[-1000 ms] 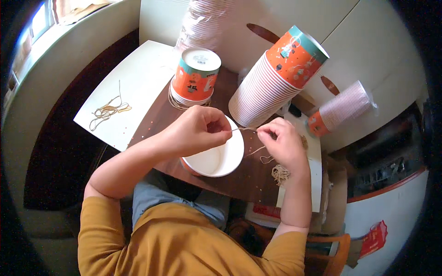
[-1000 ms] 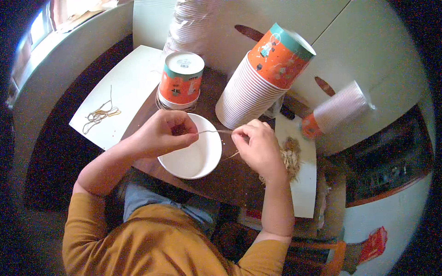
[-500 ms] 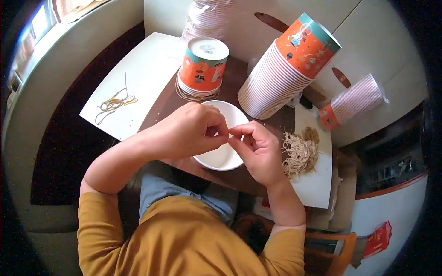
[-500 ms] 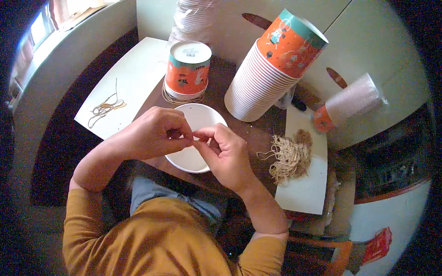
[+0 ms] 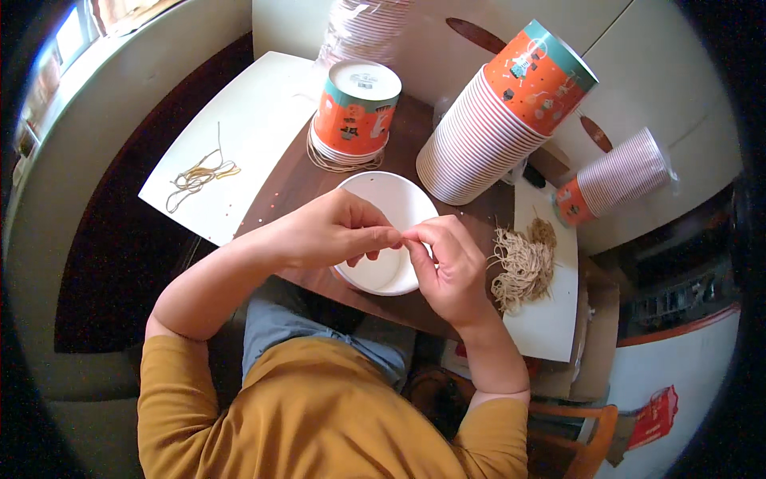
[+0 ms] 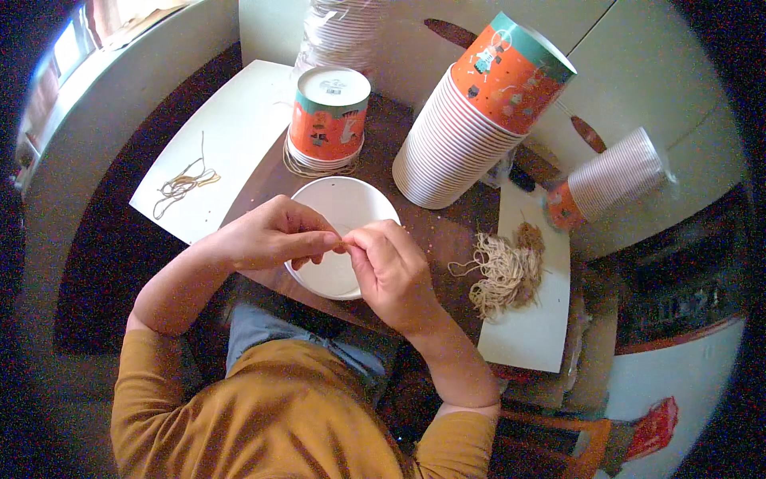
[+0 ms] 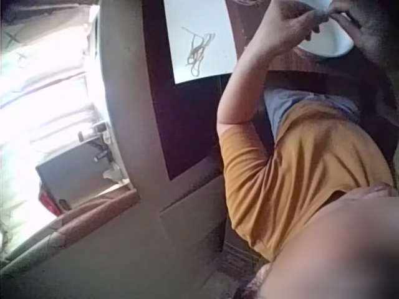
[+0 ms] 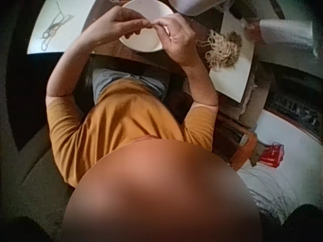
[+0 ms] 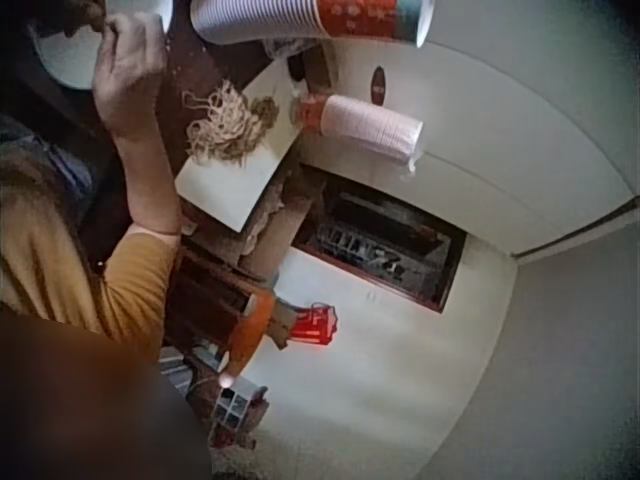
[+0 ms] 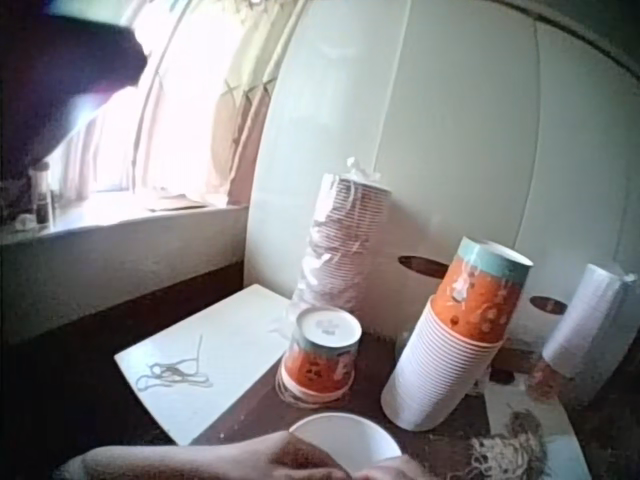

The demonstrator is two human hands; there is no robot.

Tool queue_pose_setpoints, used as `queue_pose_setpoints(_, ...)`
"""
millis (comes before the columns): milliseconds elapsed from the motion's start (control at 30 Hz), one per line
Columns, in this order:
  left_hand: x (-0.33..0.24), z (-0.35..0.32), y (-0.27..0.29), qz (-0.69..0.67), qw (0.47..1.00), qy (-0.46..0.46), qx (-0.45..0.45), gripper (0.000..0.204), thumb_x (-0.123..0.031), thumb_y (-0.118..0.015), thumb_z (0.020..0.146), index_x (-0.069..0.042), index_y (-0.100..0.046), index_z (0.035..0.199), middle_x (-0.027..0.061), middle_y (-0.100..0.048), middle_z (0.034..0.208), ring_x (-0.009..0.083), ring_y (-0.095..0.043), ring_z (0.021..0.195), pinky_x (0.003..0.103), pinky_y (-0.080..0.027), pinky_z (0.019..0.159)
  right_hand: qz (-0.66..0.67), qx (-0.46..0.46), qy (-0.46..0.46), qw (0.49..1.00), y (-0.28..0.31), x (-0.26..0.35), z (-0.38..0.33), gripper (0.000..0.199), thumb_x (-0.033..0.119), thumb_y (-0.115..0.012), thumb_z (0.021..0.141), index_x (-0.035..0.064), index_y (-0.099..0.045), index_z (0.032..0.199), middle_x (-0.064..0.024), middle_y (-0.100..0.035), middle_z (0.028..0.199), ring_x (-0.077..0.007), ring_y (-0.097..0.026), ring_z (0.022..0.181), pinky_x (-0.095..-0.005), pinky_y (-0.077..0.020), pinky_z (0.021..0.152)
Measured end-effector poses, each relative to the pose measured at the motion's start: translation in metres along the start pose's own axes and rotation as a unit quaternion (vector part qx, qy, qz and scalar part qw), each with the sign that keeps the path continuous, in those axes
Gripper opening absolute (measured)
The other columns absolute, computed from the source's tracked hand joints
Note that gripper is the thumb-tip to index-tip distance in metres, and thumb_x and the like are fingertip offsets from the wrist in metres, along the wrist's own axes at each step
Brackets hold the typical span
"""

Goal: Attaching decorative strings to paper cups by threading them through pre-punched holes and tying knots.

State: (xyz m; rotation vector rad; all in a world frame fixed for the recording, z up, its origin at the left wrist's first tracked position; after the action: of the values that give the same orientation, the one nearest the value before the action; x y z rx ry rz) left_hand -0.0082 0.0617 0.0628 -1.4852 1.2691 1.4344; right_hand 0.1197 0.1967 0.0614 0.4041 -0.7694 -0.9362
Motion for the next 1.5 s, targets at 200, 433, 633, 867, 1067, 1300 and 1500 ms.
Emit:
queue_pose_setpoints(200,0.010,0.003,-0.002,0.043,0.996,-0.063,-0.040,0.019,-0.018,-0.065,0.086,0.001,-0.068,0.087,0.0018,-0.062,0.070,0.0071,-0.054,0.061,0.025,-0.047,0.057,-0.032,-0.004,0.041,0.999,-0.002,0.004,0.000,0.019,-0.003,-0.066,0.077,0.0020,-0.058,0.093,-0.0114,-0.058,0.083,-0.0287,-0.060,0.073,-0.0372,-0.0495,0.064)
queue_pose_setpoints(433,-0.001,-0.018,-0.014,0.146,0.972,-0.134,-0.126,0.007,-0.007,-0.071,0.077,-0.002,-0.069,0.081,0.0038,-0.062,0.075,0.0095,-0.058,0.066,0.024,-0.047,0.057,0.027,0.020,0.006,0.999,-0.003,0.007,-0.009,0.015,-0.001,-0.066,0.078,0.0020,-0.058,0.090,-0.0119,-0.057,0.081,-0.0260,-0.059,0.068,-0.0338,-0.0487,0.059)
queue_pose_setpoints(633,0.016,-0.030,-0.023,0.441,0.777,-0.437,-0.107,0.017,-0.011,-0.071,0.068,-0.006,-0.064,0.082,0.0031,-0.056,0.081,0.0194,-0.056,0.072,0.034,-0.045,0.064,0.247,0.177,-0.313,0.900,-0.004,-0.002,-0.015,0.009,0.007,-0.067,0.084,0.0001,-0.064,0.088,0.0014,-0.061,0.077,-0.0040,-0.053,0.065,-0.0211,-0.0441,0.058)
queue_pose_setpoints(867,0.009,0.026,0.039,0.297,0.915,-0.148,-0.229,0.051,-0.016,-0.070,0.075,-0.005,-0.052,0.121,0.0180,-0.058,0.111,0.0301,-0.060,0.099,0.039,-0.050,0.081,0.337,0.100,-0.368,0.861,-0.002,-0.025,-0.002,0.011,0.008,-0.064,0.086,-0.0011,-0.065,0.092,0.0012,-0.064,0.082,-0.0039,-0.056,0.073,-0.0205,-0.0472,0.068)
queue_pose_setpoints(1067,0.051,0.041,0.038,0.246,0.938,-0.059,-0.236,0.026,-0.010,-0.062,0.077,0.002,-0.064,0.100,0.0127,-0.065,0.077,0.0186,-0.063,0.070,0.032,-0.051,0.068,0.233,0.017,-0.340,0.911,0.062,-0.014,0.040,0.011,0.008,-0.060,0.088,0.0000,-0.064,0.095,-0.0010,-0.064,0.083,-0.0051,-0.056,0.075,-0.0198,-0.0467,0.071)
queue_pose_setpoints(1300,0.067,0.011,0.003,0.056,0.959,-0.033,-0.275,0.031,-0.017,-0.061,0.087,0.004,-0.061,0.109,0.0048,-0.064,0.081,0.0083,-0.059,0.068,0.025,-0.050,0.063,0.231,0.122,-0.380,0.887,0.009,-0.019,0.027,0.014,0.013,-0.063,0.086,-0.0009,-0.066,0.089,-0.0013,-0.065,0.079,-0.0061,-0.058,0.072,-0.0239,-0.0485,0.066)
queue_pose_setpoints(1500,0.079,0.010,0.006,-0.070,0.969,-0.019,-0.236,0.029,-0.019,-0.049,0.097,0.003,-0.060,0.113,0.0017,-0.063,0.082,0.0061,-0.057,0.066,0.021,-0.049,0.059,0.262,0.137,-0.470,0.832,-0.058,-0.066,0.007,0.011,0.011,-0.062,0.087,-0.0004,-0.064,0.087,-0.0015,-0.063,0.082,-0.0066,-0.055,0.075,-0.0229,-0.0465,0.071)
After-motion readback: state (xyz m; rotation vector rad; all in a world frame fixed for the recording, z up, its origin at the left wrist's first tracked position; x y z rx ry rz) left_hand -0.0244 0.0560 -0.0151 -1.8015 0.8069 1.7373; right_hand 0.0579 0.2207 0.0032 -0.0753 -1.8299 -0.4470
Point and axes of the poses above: each hand's wrist, its own z-axis towards the middle knuckle, its own y-axis out of the back of the hand, x = y × z, the point moved 2 cm from there along z, towards the middle knuckle
